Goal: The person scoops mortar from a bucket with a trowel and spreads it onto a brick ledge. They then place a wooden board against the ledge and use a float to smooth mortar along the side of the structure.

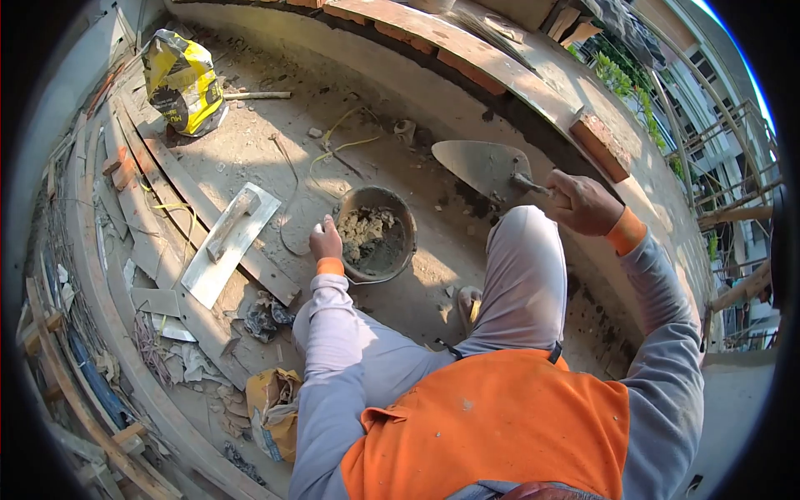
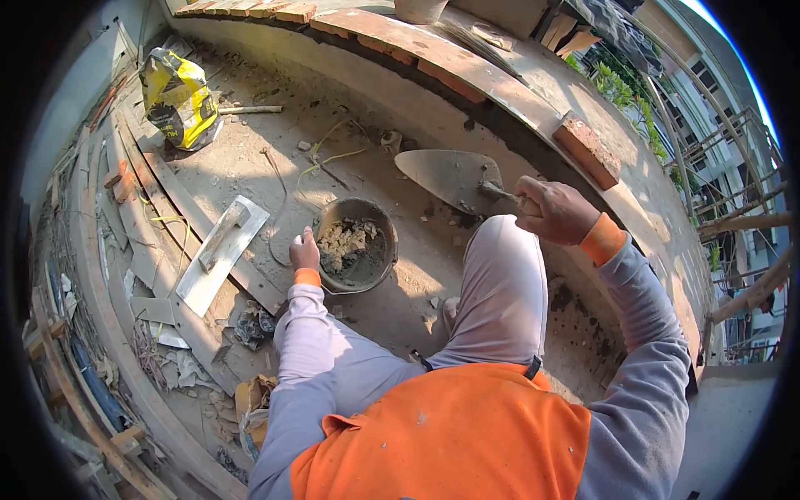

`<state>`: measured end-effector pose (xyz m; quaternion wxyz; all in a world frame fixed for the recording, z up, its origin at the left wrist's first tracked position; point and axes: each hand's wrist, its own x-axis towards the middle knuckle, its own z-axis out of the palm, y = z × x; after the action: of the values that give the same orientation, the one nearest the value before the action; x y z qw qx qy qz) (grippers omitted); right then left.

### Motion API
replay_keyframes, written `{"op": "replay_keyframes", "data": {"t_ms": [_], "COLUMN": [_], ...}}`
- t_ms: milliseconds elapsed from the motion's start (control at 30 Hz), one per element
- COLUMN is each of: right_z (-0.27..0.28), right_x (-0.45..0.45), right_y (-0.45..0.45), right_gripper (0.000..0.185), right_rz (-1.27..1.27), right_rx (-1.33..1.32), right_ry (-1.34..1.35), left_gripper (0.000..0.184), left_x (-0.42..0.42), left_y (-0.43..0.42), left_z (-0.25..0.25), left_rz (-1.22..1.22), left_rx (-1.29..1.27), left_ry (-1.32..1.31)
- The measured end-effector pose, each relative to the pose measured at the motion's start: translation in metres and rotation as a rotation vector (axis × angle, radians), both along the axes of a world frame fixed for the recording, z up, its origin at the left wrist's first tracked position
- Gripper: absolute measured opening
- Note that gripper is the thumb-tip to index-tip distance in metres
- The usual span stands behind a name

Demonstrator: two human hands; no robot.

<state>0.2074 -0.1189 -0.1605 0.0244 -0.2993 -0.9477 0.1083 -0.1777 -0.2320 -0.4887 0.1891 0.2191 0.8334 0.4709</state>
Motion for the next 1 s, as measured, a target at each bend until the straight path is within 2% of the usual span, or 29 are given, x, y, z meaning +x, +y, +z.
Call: {"op": "replay_keyframes", "data": {"t_ms": [67, 133, 167, 233, 267, 333, 367, 467, 600, 667, 733, 800, 867, 933, 1000], "right_z": [-0.035, -0.092, -0.124, -0.188, -0.215, -0.256, -0.272, -0.271, -0.251, -0.251, -0.253, -0.245, -0.246, -0.254, -0.259], "right_x": [-0.043, -0.079, -0.093, -0.128, -0.141, -0.16, -0.161, -0.162, -0.157, -0.157, -0.148, -0.141, -0.131, -0.122, -0.124], "right_y": [-0.003, 0.003, 0.011, 0.026, 0.024, 0.022, 0.019, 0.002, 0.006, 0.002, 0.003, 0.004, 0.014, 0.03, 0.036], "right_gripper": [0.028, 0.021, 0.021, 0.013, 0.013, 0.011, 0.01, 0.008, 0.01, 0.015, 0.02, 0.024, 0.03, 0.036, 0.041], "right_rz": [0.017, 0.103, 0.142, 0.177, 0.209, 0.12, 0.185, 0.359, 0.502, 0.346, 0.299, 0.15, 0.138, 0.165, 0.074], "right_rx": [-0.081, 0.076, 0.044, 0.52, 0.5, 0.575, 0.528, 0.31, 0.173, -0.053, -0.102, -0.242, -0.246, -0.348, -0.39], "right_ry": [-0.256, -0.318, -0.315, -0.527, -0.512, -0.54, -0.527, -0.61, -0.639, -0.636, -0.599, -0.446, -0.462, -0.422, -0.499], "left_gripper": [0.05, 0.049, 0.049, 0.048, 0.048, 0.047, 0.047, 0.046, 0.046, 0.046, 0.047, 0.048, 0.051, 0.056, 0.06], "left_x": [0.002, 0.011, 0.016, 0.021, 0.022, 0.026, 0.027, 0.032, 0.038, 0.041, 0.036, 0.031, 0.023, 0.019, 0.018], "left_y": [0.003, 0.004, 0.003, 0.003, 0.003, 0.003, 0.003, 0.008, 0.015, 0.016, 0.016, 0.016, 0.015, 0.013, 0.012], "left_z": [-0.002, 0.01, 0.015, 0.016, 0.014, 0.018, 0.02, 0.019, 0.02, 0.022, 0.016, 0.015, 0.014, 0.013, 0.011], "left_rz": [-0.055, -0.062, -0.073, -0.096, -0.114, -0.112, -0.099, -0.077, -0.063, -0.068, -0.069, -0.052, -0.029, 0.099, 0.113], "left_rx": [-0.027, -0.037, -0.031, -0.044, -0.057, -0.061, -0.045, -0.021, -0.009, 0.012, -0.009, 0.002, -0.004, -0.022, -0.051], "left_ry": [0.029, 0.053, 0.069, 0.099, 0.11, 0.061, 0.055, 0.038, 0.045, 0.031, 0.036, -0.006, -0.054, -0.152, -0.164]}}
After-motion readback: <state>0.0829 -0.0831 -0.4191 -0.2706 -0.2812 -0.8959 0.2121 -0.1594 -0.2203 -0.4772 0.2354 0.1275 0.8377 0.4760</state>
